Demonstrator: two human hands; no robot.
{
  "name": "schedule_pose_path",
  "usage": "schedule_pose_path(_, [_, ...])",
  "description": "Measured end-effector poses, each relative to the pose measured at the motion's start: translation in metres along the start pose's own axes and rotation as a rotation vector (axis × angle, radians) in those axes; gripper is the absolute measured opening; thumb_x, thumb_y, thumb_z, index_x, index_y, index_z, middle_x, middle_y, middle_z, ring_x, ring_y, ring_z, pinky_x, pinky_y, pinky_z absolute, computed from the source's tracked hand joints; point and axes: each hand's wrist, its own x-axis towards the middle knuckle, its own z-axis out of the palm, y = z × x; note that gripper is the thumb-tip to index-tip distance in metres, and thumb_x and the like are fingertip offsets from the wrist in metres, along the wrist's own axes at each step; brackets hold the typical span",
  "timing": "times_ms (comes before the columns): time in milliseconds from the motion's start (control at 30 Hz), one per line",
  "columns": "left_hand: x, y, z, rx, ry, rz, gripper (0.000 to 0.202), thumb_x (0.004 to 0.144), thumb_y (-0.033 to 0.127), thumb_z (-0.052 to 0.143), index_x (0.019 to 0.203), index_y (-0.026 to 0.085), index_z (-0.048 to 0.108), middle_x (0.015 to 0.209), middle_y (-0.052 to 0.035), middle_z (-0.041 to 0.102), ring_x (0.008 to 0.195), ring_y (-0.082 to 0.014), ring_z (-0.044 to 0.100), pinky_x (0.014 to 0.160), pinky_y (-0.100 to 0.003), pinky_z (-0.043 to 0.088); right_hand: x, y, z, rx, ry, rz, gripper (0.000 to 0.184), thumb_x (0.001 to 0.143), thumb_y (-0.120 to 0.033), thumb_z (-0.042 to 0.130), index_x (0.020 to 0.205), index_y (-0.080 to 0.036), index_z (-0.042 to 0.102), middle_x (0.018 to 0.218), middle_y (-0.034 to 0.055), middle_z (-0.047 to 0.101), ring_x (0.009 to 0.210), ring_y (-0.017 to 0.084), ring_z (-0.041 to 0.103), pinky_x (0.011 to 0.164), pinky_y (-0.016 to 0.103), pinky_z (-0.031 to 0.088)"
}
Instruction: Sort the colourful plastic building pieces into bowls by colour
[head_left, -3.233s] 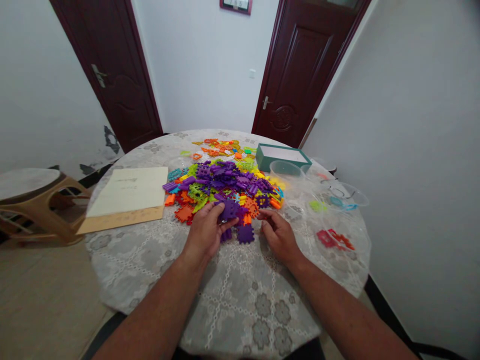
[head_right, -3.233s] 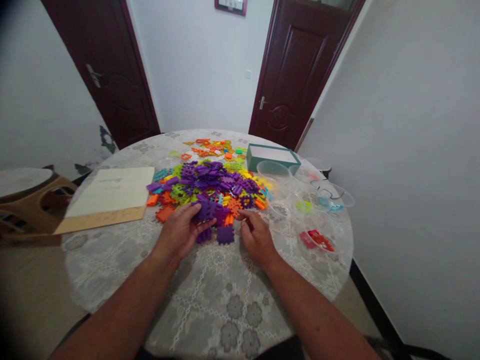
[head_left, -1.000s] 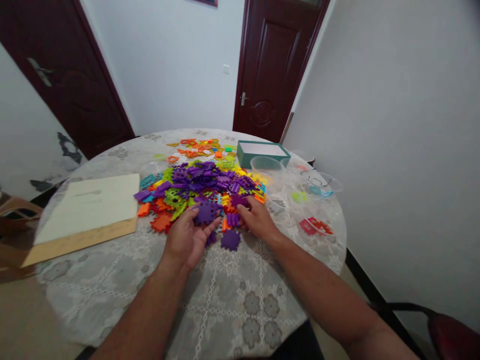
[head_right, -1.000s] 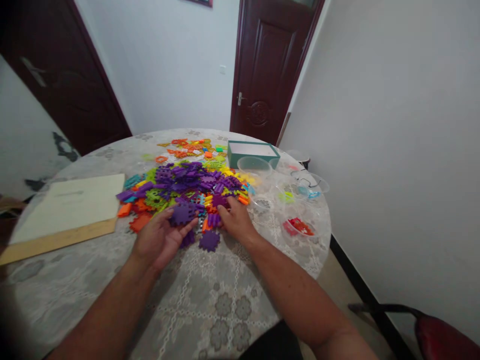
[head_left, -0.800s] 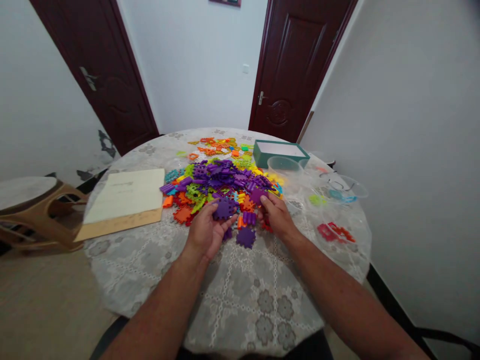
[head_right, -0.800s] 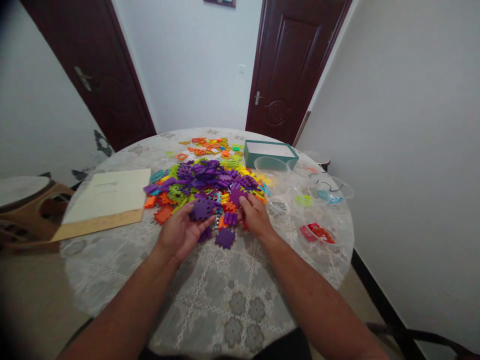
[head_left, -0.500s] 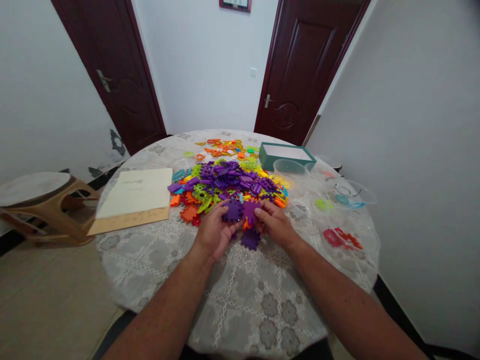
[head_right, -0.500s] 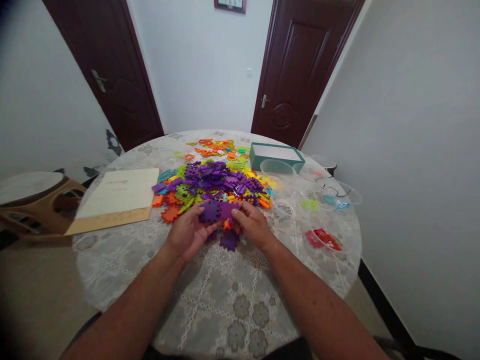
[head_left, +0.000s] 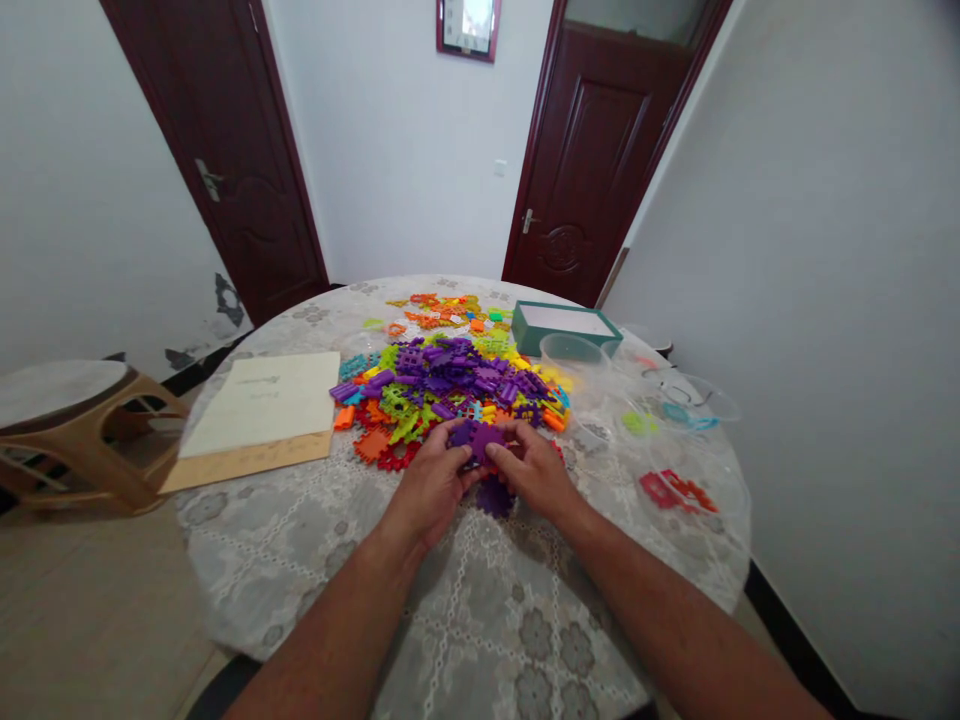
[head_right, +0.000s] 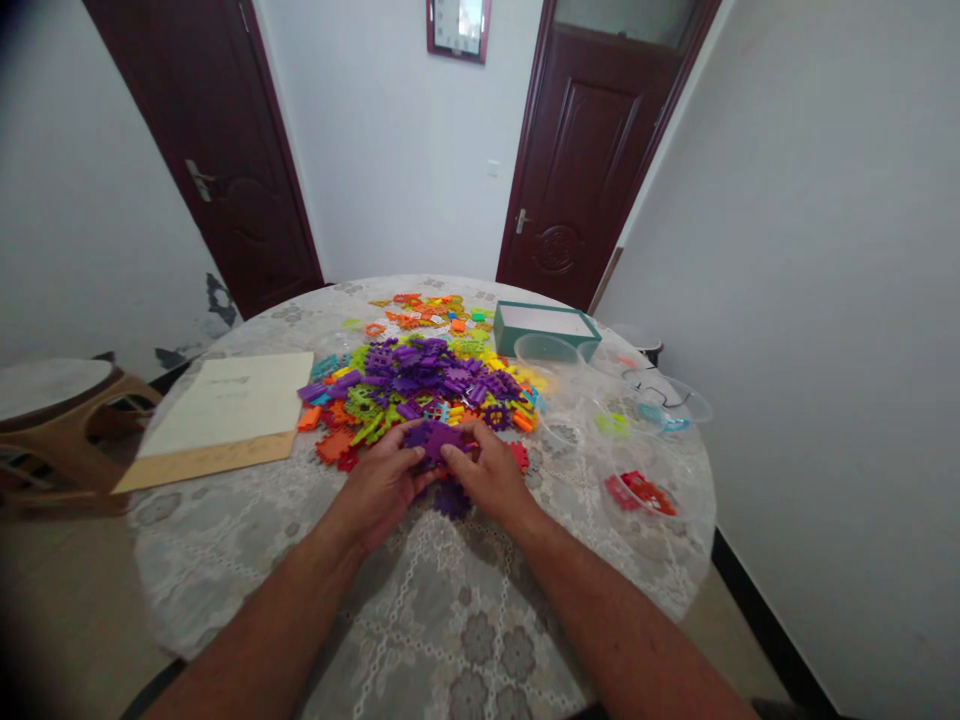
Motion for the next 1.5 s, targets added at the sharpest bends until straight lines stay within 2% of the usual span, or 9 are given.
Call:
schedule_pose_path(167, [-0.005, -0.001, 0.001, 0.14, 0.001, 0.04, 0.04, 0.084, 0.021, 0.07, 0.123, 0.023, 0.062, 0.114, -0.0097, 0.072, 0.094, -0.0218, 0.073, 0.076, -0.032, 0.063, -0.001, -0.012, 0.003, 0.08, -0.102, 0.089, 0.029, 0.087, -0.042, 0.073, 0.108, -0.025, 0.064, 0.072, -0.0044, 0.062, 0.056, 0.014, 0.056, 0.049, 0.025, 0.043])
schedule_pose_path(333, [-0.009, 0.002, 0.0, 0.211, -0.094, 0.019, 0.041, 0.087, 0.04, 0.075, 0.123, 0.024, 0.065, 0.115, -0.0103, 0.071, 0.092, -0.0238, 0.072, 0.07, -0.033, 0.062, -0.005, -0.032, -0.005, -0.038, -0.102, -0.002, 0.018, 0.085, -0.032, 0.073, 0.096, -0.024, 0.061, 0.07, -0.0062, 0.06, 0.058, 0.012, 0.052, 0.049, 0.022, 0.039])
schedule_pose_path(433, [-0.009, 0.005, -0.001, 0.203, -0.148, 0.006, 0.046, 0.088, 0.049, 0.075, 0.126, 0.025, 0.066, 0.119, -0.0118, 0.07, 0.093, -0.0237, 0.071, 0.069, -0.034, 0.062, -0.001, -0.051, -0.027, -0.107, -0.204, 0.081, 0.018, 0.085, -0.031, 0.069, 0.1, -0.025, 0.061, 0.064, -0.0076, 0.057, 0.05, 0.011, 0.048, 0.045, 0.021, 0.035])
schedule_pose_path(567, [-0.004, 0.008, -0.005, 0.134, -0.042, 0.043, 0.043, 0.09, 0.054, 0.071, 0.116, 0.02, 0.07, 0.111, -0.011, 0.07, 0.087, -0.0203, 0.07, 0.065, -0.03, 0.059, 0.034, -0.072, -0.076, -0.187, -0.374, 0.129, 0.018, 0.083, -0.034, 0.07, 0.096, -0.021, 0.066, 0.061, -0.0052, 0.059, 0.046, 0.01, 0.048, 0.041, 0.02, 0.035])
schedule_pose_path(767, [-0.002, 0.015, -0.006, -0.027, 0.175, 0.165, 0.04, 0.087, 0.055, 0.072, 0.102, 0.018, 0.071, 0.089, -0.0042, 0.068, 0.07, -0.0148, 0.063, 0.058, -0.027, 0.056, 0.156, -0.063, -0.155, -0.38, 0.057, 0.135, 0.016, 0.08, -0.022, 0.075, 0.094, -0.016, 0.068, 0.054, -0.0023, 0.061, 0.045, 0.012, 0.054, 0.041, 0.019, 0.039])
schedule_pose_path(933, [-0.005, 0.018, -0.005, -0.048, 0.228, 0.149, 0.037, 0.087, 0.053, 0.073, 0.097, 0.017, 0.071, 0.082, -0.0033, 0.067, 0.065, -0.0144, 0.061, 0.055, -0.026, 0.053, 0.243, -0.047, -0.187, -0.394, 0.402, 0.155, 0.029, 0.077, -0.016, 0.082, 0.102, -0.012, 0.068, 0.063, 0.0009, 0.067, 0.049, 0.012, 0.058, 0.046, 0.02, 0.047])
schedule_pose_path(1200, [-0.001, 0.024, -0.011, -0.185, 0.343, 0.222, 0.027, 0.089, 0.046, 0.07, 0.09, 0.019, 0.068, 0.074, 0.0006, 0.062, 0.058, -0.0113, 0.055, 0.051, -0.024, 0.049, 0.279, -0.029, -0.19, -0.359, 0.569, 0.173, 0.044, 0.077, -0.012, 0.081, 0.117, -0.01, 0.063, 0.077, 0.0043, 0.067, 0.056, 0.014, 0.063, 0.05, 0.025, 0.055])
schedule_pose_path(1367, [0.0, 0.025, -0.01, -0.22, 0.356, 0.244, 0.021, 0.09, 0.04, 0.067, 0.089, 0.019, 0.067, 0.072, 0.0022, 0.059, 0.055, -0.0099, 0.053, 0.049, -0.023, 0.047, 0.25, -0.04, -0.167, -0.351, 0.521, 0.101, 0.03, 0.085, -0.009, 0.069, 0.115, -0.012, 0.066, 0.089, 0.0076, 0.069, 0.065, 0.013, 0.066, 0.054, 0.022, 0.054])
schedule_pose_path(1500, [0.002, 0.025, -0.01, -0.233, 0.341, 0.279, 0.024, 0.089, 0.042, 0.068, 0.088, 0.018, 0.065, 0.072, 0.0028, 0.058, 0.054, -0.0092, 0.052, 0.048, -0.023, 0.046, 0.194, -0.06, -0.131, -0.445, 0.316, 0.009, 0.02, 0.088, -0.012, 0.069, 0.107, -0.013, 0.073, 0.086, 0.0076, 0.071, 0.068, 0.014, 0.067, 0.059, 0.023, 0.053])
